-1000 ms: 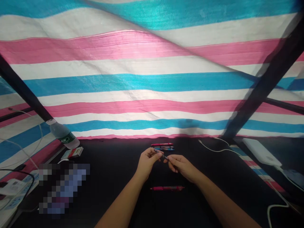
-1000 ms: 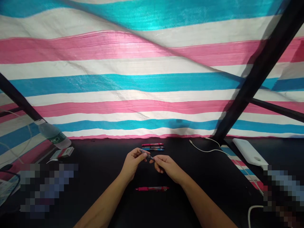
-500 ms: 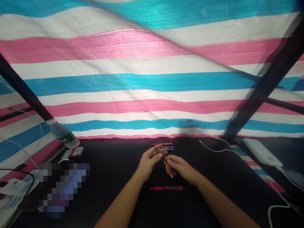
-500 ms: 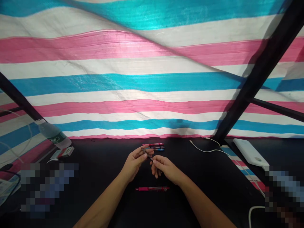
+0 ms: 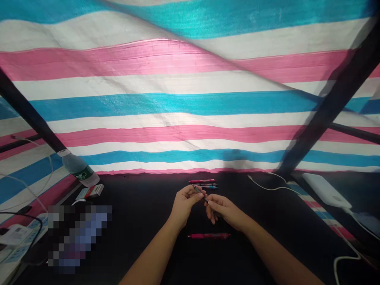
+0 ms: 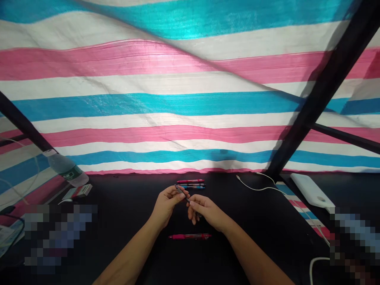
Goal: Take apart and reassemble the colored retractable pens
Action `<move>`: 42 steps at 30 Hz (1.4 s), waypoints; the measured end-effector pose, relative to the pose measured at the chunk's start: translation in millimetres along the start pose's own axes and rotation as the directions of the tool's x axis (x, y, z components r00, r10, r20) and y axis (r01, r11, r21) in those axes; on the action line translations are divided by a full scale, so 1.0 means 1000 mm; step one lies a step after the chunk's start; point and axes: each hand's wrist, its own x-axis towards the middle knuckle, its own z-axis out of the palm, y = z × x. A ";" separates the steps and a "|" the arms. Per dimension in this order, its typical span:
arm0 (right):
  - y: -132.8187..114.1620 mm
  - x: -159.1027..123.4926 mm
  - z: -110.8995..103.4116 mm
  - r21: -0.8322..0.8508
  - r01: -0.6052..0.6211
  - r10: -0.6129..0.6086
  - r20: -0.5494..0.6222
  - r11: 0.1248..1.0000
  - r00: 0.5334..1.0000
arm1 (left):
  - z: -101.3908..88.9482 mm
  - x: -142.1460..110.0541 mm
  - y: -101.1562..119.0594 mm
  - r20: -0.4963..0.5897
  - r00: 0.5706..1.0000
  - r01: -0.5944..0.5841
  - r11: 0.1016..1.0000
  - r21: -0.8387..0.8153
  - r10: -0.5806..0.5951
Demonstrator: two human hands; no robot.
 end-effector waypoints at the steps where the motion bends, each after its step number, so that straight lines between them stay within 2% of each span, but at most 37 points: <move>1: 0.000 0.000 0.000 -0.006 0.003 -0.003 -0.003 1.000 1.000 | 0.001 0.000 -0.001 -0.023 1.000 -0.012 1.000 0.014 0.012; 9: 0.000 0.004 -0.002 -0.105 0.058 -0.071 -0.119 0.993 0.990 | 0.004 -0.001 -0.004 -0.118 0.992 -0.034 0.998 0.057 0.041; 15: -0.004 0.005 -0.002 -0.207 0.104 -0.158 -0.265 0.973 0.951 | -0.002 0.004 -0.006 -0.211 0.977 -0.001 1.000 0.011 0.003; 18: -0.005 0.005 -0.006 -0.216 0.099 -0.161 -0.290 0.971 0.943 | -0.009 0.007 -0.002 -0.132 0.991 0.041 0.998 0.047 -0.035; 20: -0.006 0.005 -0.010 -0.233 0.092 -0.164 -0.313 0.968 0.936 | -0.015 0.007 0.003 -0.034 0.999 0.017 0.976 0.218 -0.010; 22: -0.007 0.004 -0.014 -0.259 0.073 -0.156 -0.315 0.963 0.936 | -0.019 0.006 0.010 0.091 0.994 -0.090 0.874 0.477 0.053; 24: -0.009 0.003 -0.016 -0.277 0.049 -0.134 -0.299 0.960 0.945 | -0.022 0.002 0.015 0.261 0.957 -0.279 0.666 0.692 0.129; 27: -0.011 0.002 -0.017 -0.293 0.021 -0.109 -0.288 0.956 0.951 | -0.022 -0.002 0.016 0.459 0.879 -0.473 0.355 0.806 0.129; 29: -0.012 0.002 -0.015 -0.307 0.025 -0.117 -0.285 0.951 0.951 | -0.019 -0.004 0.011 0.493 0.866 -0.499 0.240 0.833 0.088; 32: -0.014 0.002 -0.013 -0.286 0.044 -0.130 -0.287 0.957 0.949 | -0.014 -0.005 0.005 0.474 0.879 -0.476 0.157 0.865 0.051; 35: -0.013 0.002 -0.013 -0.207 0.052 -0.120 -0.328 0.977 0.937 | -0.011 -0.007 0.004 0.470 0.881 -0.472 0.127 0.872 0.051; 39: -0.010 0.003 -0.019 -0.007 0.065 -0.063 -0.376 0.998 0.925 | -0.010 -0.009 0.010 0.463 0.883 -0.469 0.147 0.871 0.074; 42: -0.008 0.005 -0.024 0.224 0.062 0.031 -0.386 0.973 0.922 | -0.015 -0.007 0.012 0.403 0.908 -0.418 0.193 0.888 0.116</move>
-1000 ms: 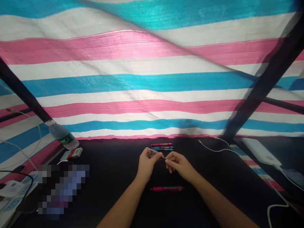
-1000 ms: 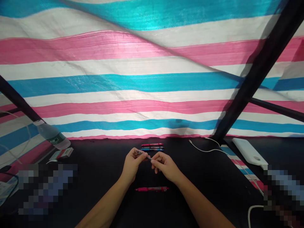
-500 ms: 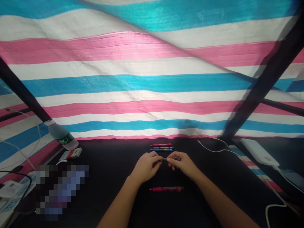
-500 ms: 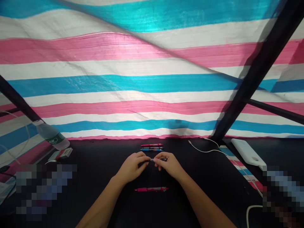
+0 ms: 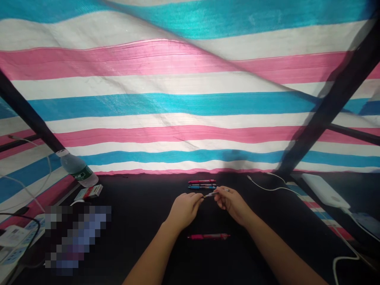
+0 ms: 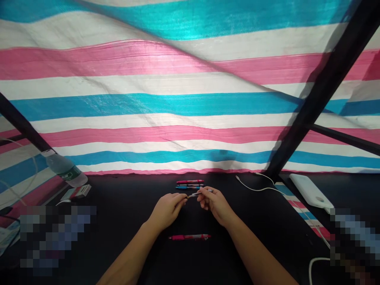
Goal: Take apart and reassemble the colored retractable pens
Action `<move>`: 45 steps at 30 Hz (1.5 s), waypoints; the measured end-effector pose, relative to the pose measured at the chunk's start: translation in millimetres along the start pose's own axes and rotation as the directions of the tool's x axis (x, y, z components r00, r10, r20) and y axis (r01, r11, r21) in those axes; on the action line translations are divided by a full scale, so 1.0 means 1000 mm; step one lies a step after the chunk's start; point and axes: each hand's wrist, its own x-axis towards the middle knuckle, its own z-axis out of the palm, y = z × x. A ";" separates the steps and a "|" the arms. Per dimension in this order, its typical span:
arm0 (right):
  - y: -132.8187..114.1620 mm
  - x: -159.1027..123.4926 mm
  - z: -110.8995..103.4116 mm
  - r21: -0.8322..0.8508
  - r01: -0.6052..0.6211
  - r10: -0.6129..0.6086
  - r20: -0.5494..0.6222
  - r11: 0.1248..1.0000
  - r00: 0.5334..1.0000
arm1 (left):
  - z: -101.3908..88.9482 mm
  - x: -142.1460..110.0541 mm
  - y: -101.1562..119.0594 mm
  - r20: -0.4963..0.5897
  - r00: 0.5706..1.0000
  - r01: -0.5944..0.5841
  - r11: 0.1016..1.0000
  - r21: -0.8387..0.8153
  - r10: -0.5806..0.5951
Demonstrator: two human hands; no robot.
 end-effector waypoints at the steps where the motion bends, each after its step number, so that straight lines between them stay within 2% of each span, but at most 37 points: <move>1: 0.000 0.001 -0.001 0.074 -0.032 0.033 -0.018 0.997 0.999 | 0.000 0.000 -0.002 -0.024 0.999 0.028 0.999 -0.034 -0.029; 4: -0.002 0.003 -0.004 0.282 -0.110 0.132 -0.060 0.953 0.989 | 0.003 0.003 -0.004 -0.088 0.987 0.103 0.954 -0.282 -0.132; 6: -0.003 0.003 -0.004 0.358 -0.130 0.162 -0.062 0.925 0.985 | 0.009 0.007 -0.002 -0.088 0.966 0.152 0.811 -0.564 -0.243; 7: -0.004 0.003 -0.004 0.370 -0.122 0.152 -0.054 0.921 0.987 | 0.013 0.009 0.000 -0.062 0.947 0.180 0.683 -0.708 -0.314; 8: -0.004 0.002 -0.002 0.367 -0.103 0.127 -0.043 0.925 0.991 | 0.018 0.011 0.003 0.006 0.922 0.215 0.502 -0.838 -0.386; 9: -0.005 0.002 -0.001 0.353 -0.074 0.091 -0.033 0.933 0.995 | 0.022 0.012 0.005 0.092 0.892 0.233 0.277 -0.932 -0.443; 10: -0.005 0.001 0.001 0.332 -0.040 0.052 -0.025 0.942 0.998 | 0.026 0.013 0.008 0.195 0.870 0.250 0.066 -0.966 -0.453; 11: -0.004 0.000 0.003 0.302 -0.004 0.011 -0.020 0.953 1.000 | 0.029 0.013 0.010 0.277 0.850 0.269 -0.082 -0.960 -0.448; 12: -0.004 -0.001 0.005 0.262 0.033 -0.028 -0.021 0.965 0.999 | 0.032 0.013 0.012 0.341 0.829 0.288 -0.184 -0.940 -0.444; 14: -0.002 -0.003 0.009 0.160 0.096 -0.092 -0.035 0.982 0.995 | 0.034 0.012 0.015 0.430 0.787 0.334 -0.281 -0.900 -0.442; 18: -0.001 -0.006 0.012 -0.106 0.193 -0.199 -0.041 0.975 0.979 | 0.031 0.010 0.017 0.513 0.730 0.393 -0.337 -0.855 -0.451; 22: -0.001 -0.008 0.012 -0.305 0.221 -0.241 -0.030 0.926 0.970 | 0.029 0.009 0.017 0.521 0.730 0.399 -0.344 -0.850 -0.442; 29: -0.001 -0.012 0.014 -0.352 0.305 -0.323 0.008 0.885 0.946 | 0.034 0.009 0.017 0.561 0.706 0.435 -0.362 -0.825 -0.433; 35: -0.004 -0.009 0.012 -0.252 0.370 -0.401 -0.081 0.894 0.913 | 0.034 0.010 0.015 0.515 0.739 0.392 -0.346 -0.853 -0.434; 38: -0.005 -0.007 0.013 -0.125 0.401 -0.416 -0.133 0.907 0.900 | 0.034 0.010 0.015 0.467 0.752 0.370 -0.289 -0.883 -0.466; 40: -0.004 -0.007 0.014 -0.088 0.376 -0.384 -0.100 0.922 0.918 | 0.034 0.010 0.015 0.400 0.771 0.349 -0.197 -0.916 -0.495; 43: 0.001 -0.008 0.015 -0.208 0.285 -0.293 -0.006 0.936 0.956 | 0.035 0.010 0.016 0.301 0.811 0.316 -0.057 -0.947 -0.501; 45: 0.004 -0.010 0.016 -0.287 0.256 -0.263 0.015 0.923 0.965 | 0.035 0.010 0.017 0.275 0.824 0.308 -0.016 -0.951 -0.495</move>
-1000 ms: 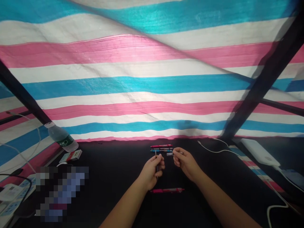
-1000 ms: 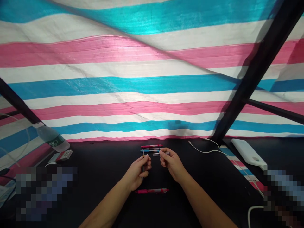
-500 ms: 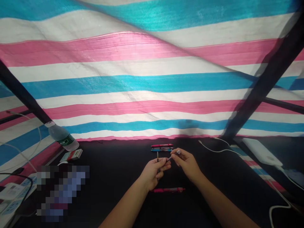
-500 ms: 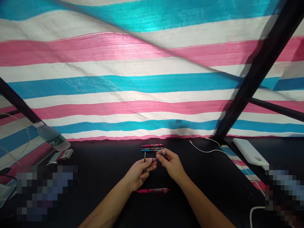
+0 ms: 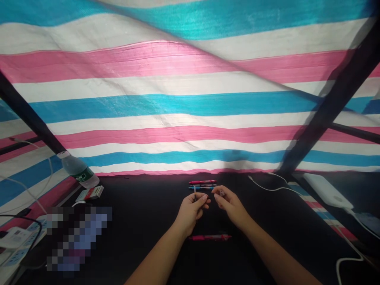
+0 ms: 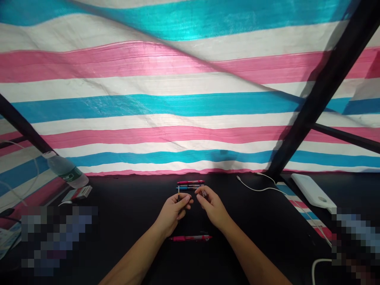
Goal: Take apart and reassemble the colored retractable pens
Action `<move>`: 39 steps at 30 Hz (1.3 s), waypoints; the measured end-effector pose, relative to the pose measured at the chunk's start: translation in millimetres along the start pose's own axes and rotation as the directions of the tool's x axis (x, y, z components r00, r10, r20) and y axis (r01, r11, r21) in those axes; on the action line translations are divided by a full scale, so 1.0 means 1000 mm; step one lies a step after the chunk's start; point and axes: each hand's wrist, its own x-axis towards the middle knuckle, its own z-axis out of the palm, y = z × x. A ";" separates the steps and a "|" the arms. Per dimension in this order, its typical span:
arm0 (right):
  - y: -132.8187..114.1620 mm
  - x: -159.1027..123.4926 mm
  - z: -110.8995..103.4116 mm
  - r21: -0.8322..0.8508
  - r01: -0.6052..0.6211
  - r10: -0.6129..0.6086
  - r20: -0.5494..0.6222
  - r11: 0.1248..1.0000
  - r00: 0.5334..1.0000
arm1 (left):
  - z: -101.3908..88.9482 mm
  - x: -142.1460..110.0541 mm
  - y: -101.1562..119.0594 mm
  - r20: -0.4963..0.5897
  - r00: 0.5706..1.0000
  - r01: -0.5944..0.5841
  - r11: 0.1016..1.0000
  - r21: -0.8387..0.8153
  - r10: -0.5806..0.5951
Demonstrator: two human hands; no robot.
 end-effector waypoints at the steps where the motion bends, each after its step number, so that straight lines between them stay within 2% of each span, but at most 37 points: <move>1: -0.001 -0.001 0.000 -0.024 0.001 -0.001 0.003 1.000 1.000 | 0.000 0.000 0.000 0.003 1.000 -0.002 1.000 0.007 0.002; 3: -0.006 -0.002 -0.002 -0.077 0.021 -0.019 0.034 0.997 0.999 | 0.000 -0.001 0.002 0.006 1.000 -0.003 1.000 0.013 0.003; 5: -0.014 -0.003 -0.008 -0.210 0.064 -0.028 0.171 0.976 0.985 | 0.000 -0.001 0.003 0.006 1.000 -0.006 1.000 0.015 0.006; 7: -0.023 -0.004 -0.016 -0.360 0.144 -0.003 0.365 0.922 0.931 | -0.001 0.000 0.004 0.004 1.000 -0.013 1.000 0.015 0.013; 9: -0.026 -0.004 -0.024 -0.426 0.173 0.064 0.488 0.888 0.870 | -0.002 0.001 0.006 -0.003 1.000 -0.018 1.000 0.009 0.018; 12: -0.023 -0.003 -0.033 -0.494 0.204 0.141 0.574 0.845 0.806 | -0.003 0.001 0.007 -0.016 1.000 -0.020 1.000 -0.009 0.019; 15: -0.016 -0.003 -0.038 -0.536 0.253 0.152 0.599 0.805 0.786 | -0.004 0.001 0.007 -0.021 1.000 -0.016 1.000 -0.020 0.016; 20: -0.007 -0.002 -0.044 -0.584 0.305 0.140 0.594 0.752 0.792 | -0.005 0.002 0.005 -0.022 1.000 -0.018 0.999 -0.034 0.018; 23: -0.004 -0.002 -0.047 -0.607 0.312 0.107 0.554 0.731 0.826 | -0.006 0.004 0.002 -0.015 1.000 -0.022 0.999 -0.043 0.021; 26: -0.007 -0.002 -0.046 -0.627 0.274 0.101 0.494 0.729 0.864 | -0.006 0.006 0.000 -0.021 1.000 -0.025 0.998 -0.055 0.024; 28: -0.012 -0.002 -0.042 -0.601 0.224 0.109 0.466 0.767 0.878 | -0.006 0.006 0.001 -0.023 0.999 -0.027 0.998 -0.054 0.026; 31: -0.020 -0.002 -0.031 -0.459 0.096 0.109 0.401 0.883 0.910 | -0.006 0.005 0.004 -0.019 1.000 -0.024 0.999 -0.025 0.023; 33: -0.021 -0.002 -0.021 -0.262 -0.010 0.091 0.297 0.965 0.951 | -0.006 0.004 0.005 -0.017 0.999 -0.031 1.000 0.005 0.031; 36: -0.017 -0.001 -0.007 -0.051 -0.032 0.038 0.116 0.998 0.993 | -0.007 0.003 0.007 -0.012 0.997 -0.076 0.993 0.094 0.078; 39: -0.014 -0.002 0.003 -0.004 -0.022 0.022 0.012 1.000 1.000 | -0.006 0.001 0.007 0.006 0.983 -0.179 0.947 0.266 0.184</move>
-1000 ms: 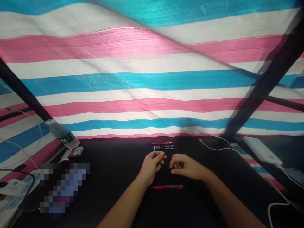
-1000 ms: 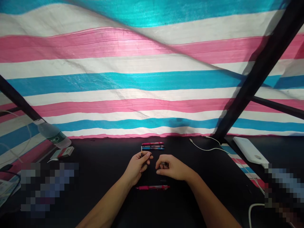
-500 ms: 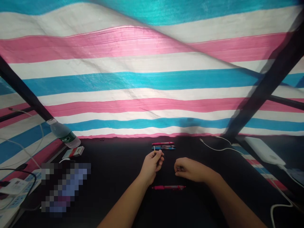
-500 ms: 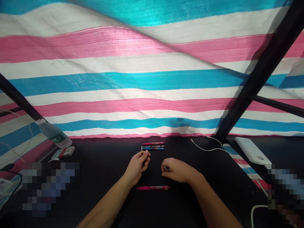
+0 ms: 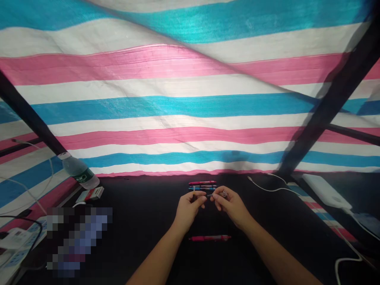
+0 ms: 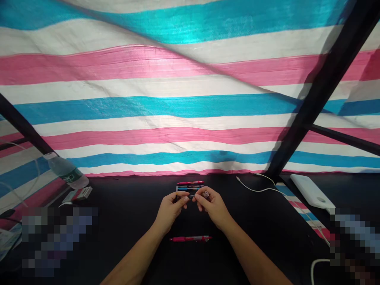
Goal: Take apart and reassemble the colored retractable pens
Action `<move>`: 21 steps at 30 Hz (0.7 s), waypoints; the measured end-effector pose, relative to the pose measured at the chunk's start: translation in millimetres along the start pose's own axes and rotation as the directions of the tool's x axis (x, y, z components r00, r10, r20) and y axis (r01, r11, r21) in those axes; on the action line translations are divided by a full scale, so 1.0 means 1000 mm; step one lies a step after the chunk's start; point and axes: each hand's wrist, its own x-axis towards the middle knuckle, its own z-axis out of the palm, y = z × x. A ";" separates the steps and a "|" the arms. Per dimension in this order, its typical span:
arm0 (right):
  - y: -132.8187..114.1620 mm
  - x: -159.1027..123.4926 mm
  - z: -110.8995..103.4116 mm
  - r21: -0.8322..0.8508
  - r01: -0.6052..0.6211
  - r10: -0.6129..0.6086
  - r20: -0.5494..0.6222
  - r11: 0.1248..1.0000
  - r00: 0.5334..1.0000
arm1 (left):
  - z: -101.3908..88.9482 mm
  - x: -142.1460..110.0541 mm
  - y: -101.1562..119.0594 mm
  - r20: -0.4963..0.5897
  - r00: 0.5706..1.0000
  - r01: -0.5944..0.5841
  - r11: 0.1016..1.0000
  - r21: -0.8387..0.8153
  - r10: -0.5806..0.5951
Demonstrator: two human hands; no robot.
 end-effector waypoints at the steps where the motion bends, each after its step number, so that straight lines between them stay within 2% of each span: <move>1: 0.000 0.000 0.002 -0.013 0.013 -0.013 -0.016 1.000 1.000 | 0.000 -0.001 0.000 -0.003 0.999 -0.049 0.997 0.056 0.050; 5: -0.002 -0.002 0.004 -0.102 0.077 -0.076 0.006 0.992 0.997 | 0.002 -0.005 0.004 0.016 0.974 -0.223 0.951 0.215 0.225; 10: -0.001 -0.002 0.004 -0.146 0.089 -0.084 0.037 0.985 0.996 | 0.003 -0.007 0.007 0.046 0.957 -0.288 0.916 0.279 0.287; 12: 0.000 -0.002 0.006 -0.145 0.075 -0.073 0.019 0.987 0.997 | 0.003 -0.006 0.005 0.022 0.971 -0.238 0.942 0.236 0.240; 14: 0.000 -0.002 0.007 -0.094 0.030 -0.033 -0.022 0.995 0.999 | 0.003 -0.004 0.002 -0.024 0.989 -0.140 0.981 0.137 0.145; 17: 0.002 -0.001 0.009 0.099 -0.083 0.089 -0.053 0.992 0.995 | 0.003 -0.001 -0.001 -0.056 0.998 0.003 0.998 -0.059 -0.006; 21: 0.007 0.002 0.007 0.400 -0.193 0.211 0.000 0.896 0.977 | 0.002 0.002 0.000 -0.090 0.991 0.061 0.942 -0.329 -0.096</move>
